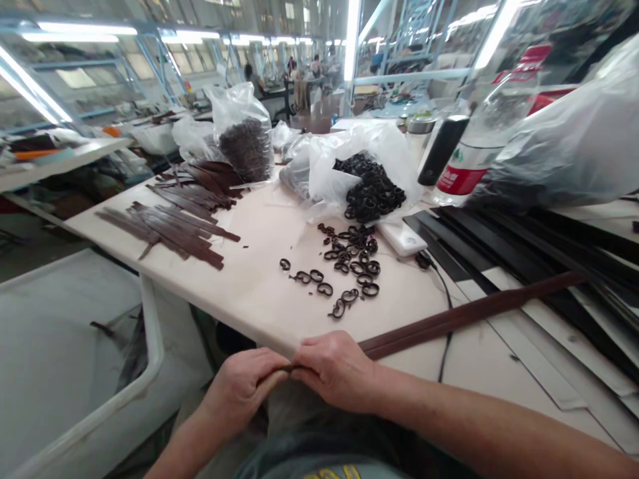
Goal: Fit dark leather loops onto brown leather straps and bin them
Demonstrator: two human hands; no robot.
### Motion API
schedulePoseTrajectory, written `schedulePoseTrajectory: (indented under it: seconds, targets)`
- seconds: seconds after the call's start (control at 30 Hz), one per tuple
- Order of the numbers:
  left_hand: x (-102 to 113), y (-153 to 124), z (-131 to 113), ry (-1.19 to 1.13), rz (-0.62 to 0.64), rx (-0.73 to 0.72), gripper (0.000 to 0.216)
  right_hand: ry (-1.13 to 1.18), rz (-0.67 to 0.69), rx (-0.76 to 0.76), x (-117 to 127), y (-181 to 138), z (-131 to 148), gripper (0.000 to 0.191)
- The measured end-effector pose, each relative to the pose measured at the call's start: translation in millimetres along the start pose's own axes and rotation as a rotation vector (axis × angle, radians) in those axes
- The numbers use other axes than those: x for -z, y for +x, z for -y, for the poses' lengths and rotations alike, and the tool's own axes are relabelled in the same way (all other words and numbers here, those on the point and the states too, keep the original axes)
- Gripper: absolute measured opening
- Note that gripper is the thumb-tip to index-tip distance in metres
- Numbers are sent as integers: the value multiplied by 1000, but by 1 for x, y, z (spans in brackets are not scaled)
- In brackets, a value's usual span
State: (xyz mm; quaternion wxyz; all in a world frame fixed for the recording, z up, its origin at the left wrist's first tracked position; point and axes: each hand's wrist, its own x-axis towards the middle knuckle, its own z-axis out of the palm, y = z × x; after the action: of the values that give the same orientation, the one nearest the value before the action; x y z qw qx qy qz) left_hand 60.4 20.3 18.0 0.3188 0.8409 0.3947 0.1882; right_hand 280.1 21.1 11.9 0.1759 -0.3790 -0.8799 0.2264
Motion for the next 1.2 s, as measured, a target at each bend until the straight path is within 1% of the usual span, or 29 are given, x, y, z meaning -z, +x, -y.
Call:
schedulePoseTrajectory:
  seconds: [0.07,0.1,0.13,0.17,0.2,0.27,0.33,0.4,0.47,0.57,0.67,0.8,0.87,0.93,1.0,1.07,1.1,1.2]
  targets:
    - [19,16,2,-79,190,72,15,-8,3,-9,-1,1,-2,16]
    - [29,27,4,-112,246,109,16,-15,17,-21,-1,1,-3,16]
    - [38,41,6,-131,254,140,16,-22,36,-36,-1,2,-4,16]
    - [46,56,9,-132,215,165,18,-28,58,-53,-1,2,-4,16]
    - [52,73,11,-113,149,179,21,-31,80,-67,0,3,-5,17]
    - [56,112,15,-37,22,166,24,-33,106,-82,0,4,-6,18]
    - [49,152,18,77,-43,124,21,-37,115,-78,1,5,-6,16]
    - [35,189,19,221,-89,99,20,-41,123,-72,1,5,-6,15]
    - [19,220,20,303,-118,96,23,-45,129,-72,1,5,-6,15]
    - [-1,251,22,348,-126,99,27,-48,123,-72,1,4,-6,17]
    - [-11,268,24,351,-106,112,20,-43,118,-74,2,5,-5,20]
    - [-13,273,22,265,-124,143,20,-53,129,-86,3,5,-5,20]
    - [-10,268,20,182,-158,152,22,-52,127,-80,1,5,-6,20]
    - [-4,255,18,67,-191,162,24,-45,114,-71,-1,4,-7,20]
    - [5,232,16,-46,-212,176,28,-30,82,-64,-1,4,-8,17]
    - [15,198,15,-225,-245,204,35,3,18,-55,2,5,-8,15]
    - [20,178,15,-366,-272,229,37,25,-26,-51,6,5,-8,16]
    - [25,114,13,-936,-386,358,42,103,-194,-61,20,6,-6,16]
